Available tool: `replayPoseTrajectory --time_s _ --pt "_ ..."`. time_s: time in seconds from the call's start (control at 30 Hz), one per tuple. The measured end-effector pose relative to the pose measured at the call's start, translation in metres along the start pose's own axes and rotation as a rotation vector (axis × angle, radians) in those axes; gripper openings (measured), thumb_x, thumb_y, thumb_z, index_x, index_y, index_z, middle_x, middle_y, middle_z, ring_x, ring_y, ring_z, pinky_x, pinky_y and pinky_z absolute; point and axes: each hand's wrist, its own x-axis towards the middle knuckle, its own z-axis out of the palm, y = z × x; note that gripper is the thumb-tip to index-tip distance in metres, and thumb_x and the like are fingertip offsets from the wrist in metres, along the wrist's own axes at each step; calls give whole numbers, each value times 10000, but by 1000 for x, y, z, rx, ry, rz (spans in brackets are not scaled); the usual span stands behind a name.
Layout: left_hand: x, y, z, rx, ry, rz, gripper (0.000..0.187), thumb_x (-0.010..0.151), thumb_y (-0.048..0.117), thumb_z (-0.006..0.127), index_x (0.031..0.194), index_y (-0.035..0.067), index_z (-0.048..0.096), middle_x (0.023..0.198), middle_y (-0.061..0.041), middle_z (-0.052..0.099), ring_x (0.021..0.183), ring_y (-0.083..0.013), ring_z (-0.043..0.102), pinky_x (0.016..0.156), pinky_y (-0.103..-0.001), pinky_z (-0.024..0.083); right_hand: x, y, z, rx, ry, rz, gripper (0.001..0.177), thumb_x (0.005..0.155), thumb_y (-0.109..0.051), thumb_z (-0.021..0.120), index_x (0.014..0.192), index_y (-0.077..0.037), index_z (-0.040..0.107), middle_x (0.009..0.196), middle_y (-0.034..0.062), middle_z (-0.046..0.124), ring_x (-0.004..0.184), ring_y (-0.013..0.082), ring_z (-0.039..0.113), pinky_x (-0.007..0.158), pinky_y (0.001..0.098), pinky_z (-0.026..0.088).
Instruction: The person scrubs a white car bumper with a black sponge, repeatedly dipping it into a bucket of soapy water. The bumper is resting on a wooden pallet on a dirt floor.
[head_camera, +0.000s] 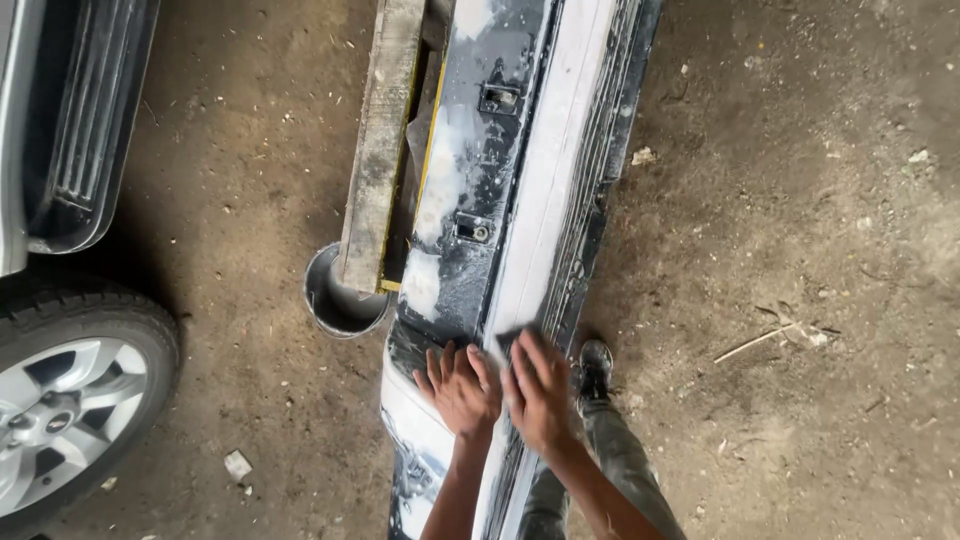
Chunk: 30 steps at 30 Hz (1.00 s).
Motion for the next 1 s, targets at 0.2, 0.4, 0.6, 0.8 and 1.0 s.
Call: replayPoseTrajectory --time_s 0.2,0.4,0.6,0.8,1.0 --pt "2 2 1 8 29 -15 627 994 449 264 1163 104 759 1434 -150 584 1451 -421 348 1220 -628 51 187 118 42 -131 120 -53 568 1017 -159 673 1543 -114 464 1530 146 473 1137 339 603 928 438 604" --pt "2 7 3 0 114 19 579 1010 419 328 1164 51 748 1367 -143 644 1410 -427 428 1216 -636 93 81 38 23 212 64 32 559 1074 -71 614 1582 -134 390 1608 59 514 1440 302 582 1279 584 443" --pt "0 0 10 8 126 51 578 1042 414 327 1203 24 723 1375 -144 648 1421 -429 421 1229 -621 95 150 100 41 255 56 135 417 1106 12 569 1508 -98 553 1418 65 655 1205 189 662 944 324 618" --pt "4 -1 11 10 144 78 556 1025 389 340 1238 38 714 1371 -150 644 1403 -405 437 1217 -618 103 129 42 1 206 -34 275 531 1075 -148 518 1579 -41 392 1615 206 437 1493 368 429 1262 498 347" --pt "4 3 4 4 83 47 555 1027 404 327 1207 53 718 1391 -123 636 1435 -401 419 1239 -605 105 96 110 48 420 -75 570 437 1052 -212 552 1487 -187 510 1605 137 421 1291 261 631 877 420 595"
